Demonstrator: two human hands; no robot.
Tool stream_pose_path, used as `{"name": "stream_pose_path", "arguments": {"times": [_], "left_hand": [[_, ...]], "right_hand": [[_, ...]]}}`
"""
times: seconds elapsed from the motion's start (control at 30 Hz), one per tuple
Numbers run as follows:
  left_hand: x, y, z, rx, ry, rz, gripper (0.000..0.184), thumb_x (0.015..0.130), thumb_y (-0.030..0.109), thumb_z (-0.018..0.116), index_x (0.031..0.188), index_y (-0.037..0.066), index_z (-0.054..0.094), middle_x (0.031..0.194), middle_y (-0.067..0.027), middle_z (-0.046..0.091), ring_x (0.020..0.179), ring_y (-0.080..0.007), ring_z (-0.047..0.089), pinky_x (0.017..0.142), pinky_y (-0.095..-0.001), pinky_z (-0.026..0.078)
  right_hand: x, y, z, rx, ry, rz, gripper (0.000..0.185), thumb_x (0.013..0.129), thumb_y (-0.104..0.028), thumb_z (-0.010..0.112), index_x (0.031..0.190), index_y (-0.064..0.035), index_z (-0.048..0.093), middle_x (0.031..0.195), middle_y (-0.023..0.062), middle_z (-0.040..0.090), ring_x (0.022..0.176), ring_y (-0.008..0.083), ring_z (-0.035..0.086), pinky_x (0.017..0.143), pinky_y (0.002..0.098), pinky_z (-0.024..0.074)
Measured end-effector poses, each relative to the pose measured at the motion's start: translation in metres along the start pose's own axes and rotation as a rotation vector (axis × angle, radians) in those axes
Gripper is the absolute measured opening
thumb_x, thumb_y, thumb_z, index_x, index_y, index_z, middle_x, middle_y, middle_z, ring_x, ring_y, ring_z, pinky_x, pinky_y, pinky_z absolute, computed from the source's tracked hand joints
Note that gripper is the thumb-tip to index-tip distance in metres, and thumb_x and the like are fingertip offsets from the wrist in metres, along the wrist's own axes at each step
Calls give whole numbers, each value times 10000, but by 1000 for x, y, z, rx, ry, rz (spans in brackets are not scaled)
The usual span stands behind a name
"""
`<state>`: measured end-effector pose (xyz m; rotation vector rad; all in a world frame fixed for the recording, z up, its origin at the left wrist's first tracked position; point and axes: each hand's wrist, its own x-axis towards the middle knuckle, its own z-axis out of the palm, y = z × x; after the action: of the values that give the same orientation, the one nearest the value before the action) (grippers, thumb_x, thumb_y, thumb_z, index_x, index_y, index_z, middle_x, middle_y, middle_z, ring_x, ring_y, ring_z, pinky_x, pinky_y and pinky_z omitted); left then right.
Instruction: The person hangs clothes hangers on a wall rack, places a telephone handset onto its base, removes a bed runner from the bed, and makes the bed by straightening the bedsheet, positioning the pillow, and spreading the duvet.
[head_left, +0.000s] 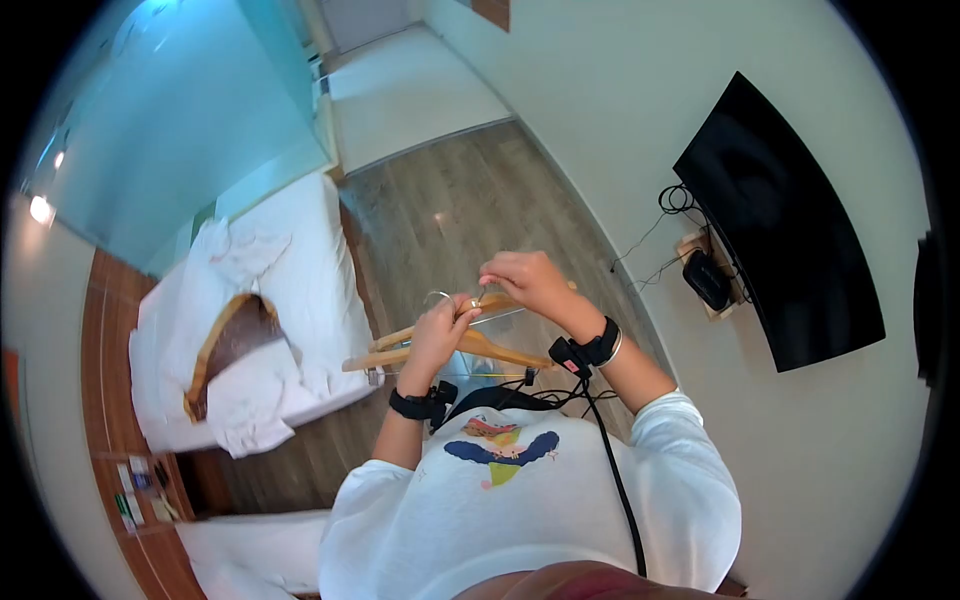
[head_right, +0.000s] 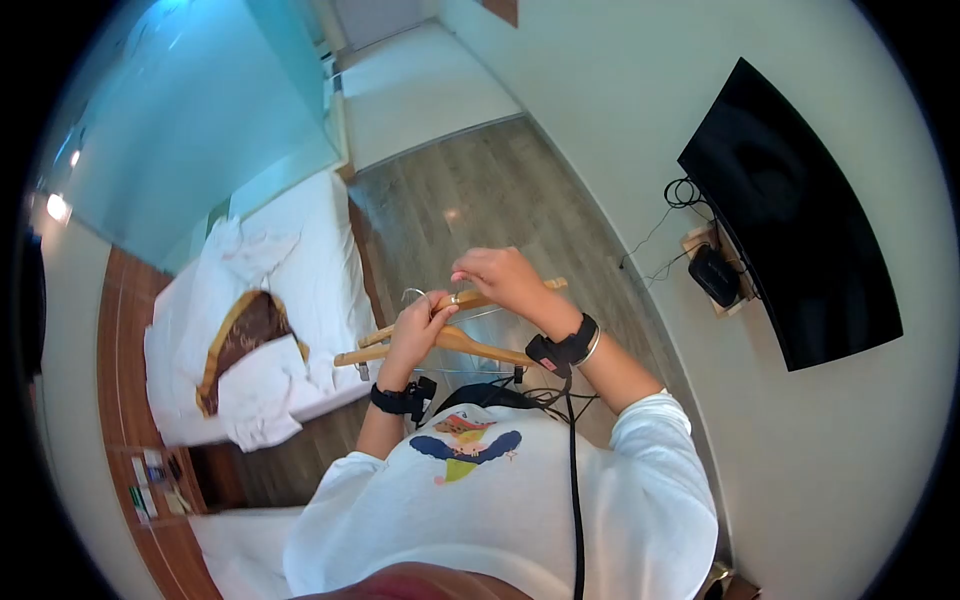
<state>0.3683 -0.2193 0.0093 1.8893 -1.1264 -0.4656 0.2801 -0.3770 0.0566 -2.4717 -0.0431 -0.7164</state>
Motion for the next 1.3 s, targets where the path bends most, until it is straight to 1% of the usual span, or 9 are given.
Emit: {"name": "stream_pose_path", "arguments": {"times": [0.17, 0.27, 0.37, 0.43, 0.67, 0.87, 1.0, 1.1, 1.3], "left_hand": [[69, -15, -12, -33, -90, 41, 266, 765, 266, 519, 881, 28, 534, 748, -156, 551, 687, -303, 540, 593, -338, 412], [110, -23, -23, -102, -111, 34, 254, 768, 252, 521, 886, 27, 538, 727, -148, 557, 662, -281, 547, 587, -313, 415], [144, -37, -32, -185, -121, 34, 247, 774, 242, 517, 892, 26, 538, 715, -136, 566, 643, -258, 553, 580, -291, 415], [164, -46, -36, -235, -133, 25, 245, 778, 238, 513, 896, 24, 536, 713, -130, 570, 635, -248, 555, 576, -283, 415], [313, -89, -69, -80, -94, 154, 259, 776, 229, 512, 917, 13, 526, 736, -143, 560, 676, -237, 547, 614, -289, 408], [362, -119, -66, -240, -113, -5, 272, 779, 217, 515, 922, -13, 530, 717, -102, 573, 666, -132, 519, 617, -244, 404], [413, -129, -66, -391, -149, -28, 250, 776, 183, 522, 930, -13, 533, 733, -57, 572, 674, -104, 504, 631, -222, 399], [451, -162, -67, -451, -187, -47, 242, 781, 159, 521, 943, -20, 524, 780, -32, 543, 726, -96, 485, 663, -220, 392], [550, -230, -86, -669, -282, -65, 252, 807, 131, 482, 1013, -14, 487, 893, -42, 507, 803, -107, 470, 716, -234, 385]], "right_hand": [[39, 44, -7, -4, 20, -1, 57, 715, -119, 548, 721, -64, 538, 632, 63, 498, 571, 246, 502, 473, 296, 391], [63, 65, -12, -22, -27, 105, 127, 723, -149, 558, 822, -72, 547, 741, 72, 503, 626, 213, 516, 531, 280, 409], [72, 79, -30, 190, 76, 298, 287, 722, -205, 578, 973, -80, 516, 913, 85, 487, 748, 183, 518, 640, 272, 420], [58, 102, -47, 103, -62, 442, 434, 713, -256, 594, 1084, -77, 454, 1015, 94, 451, 868, 183, 488, 742, 286, 400], [83, 237, -44, 4, -106, 565, 507, 677, -357, 609, 1046, -37, 472, 1063, 116, 470, 987, 270, 439, 816, 340, 368], [89, 288, -20, -101, 28, 572, 484, 682, -347, 603, 1050, -58, 476, 1104, 107, 456, 1047, 266, 391, 889, 362, 290], [114, 321, -28, -94, 89, 556, 482, 680, -337, 602, 1063, -73, 475, 1097, 99, 467, 1023, 262, 408, 875, 379, 291], [135, 344, -20, -211, -30, 699, 454, 678, -326, 601, 1040, -79, 485, 1031, 78, 501, 968, 247, 435, 838, 386, 308], [215, 400, 1, -354, 85, 556, 356, 670, -323, 594, 923, -87, 512, 857, 51, 519, 823, 223, 475, 692, 329, 392]]}}
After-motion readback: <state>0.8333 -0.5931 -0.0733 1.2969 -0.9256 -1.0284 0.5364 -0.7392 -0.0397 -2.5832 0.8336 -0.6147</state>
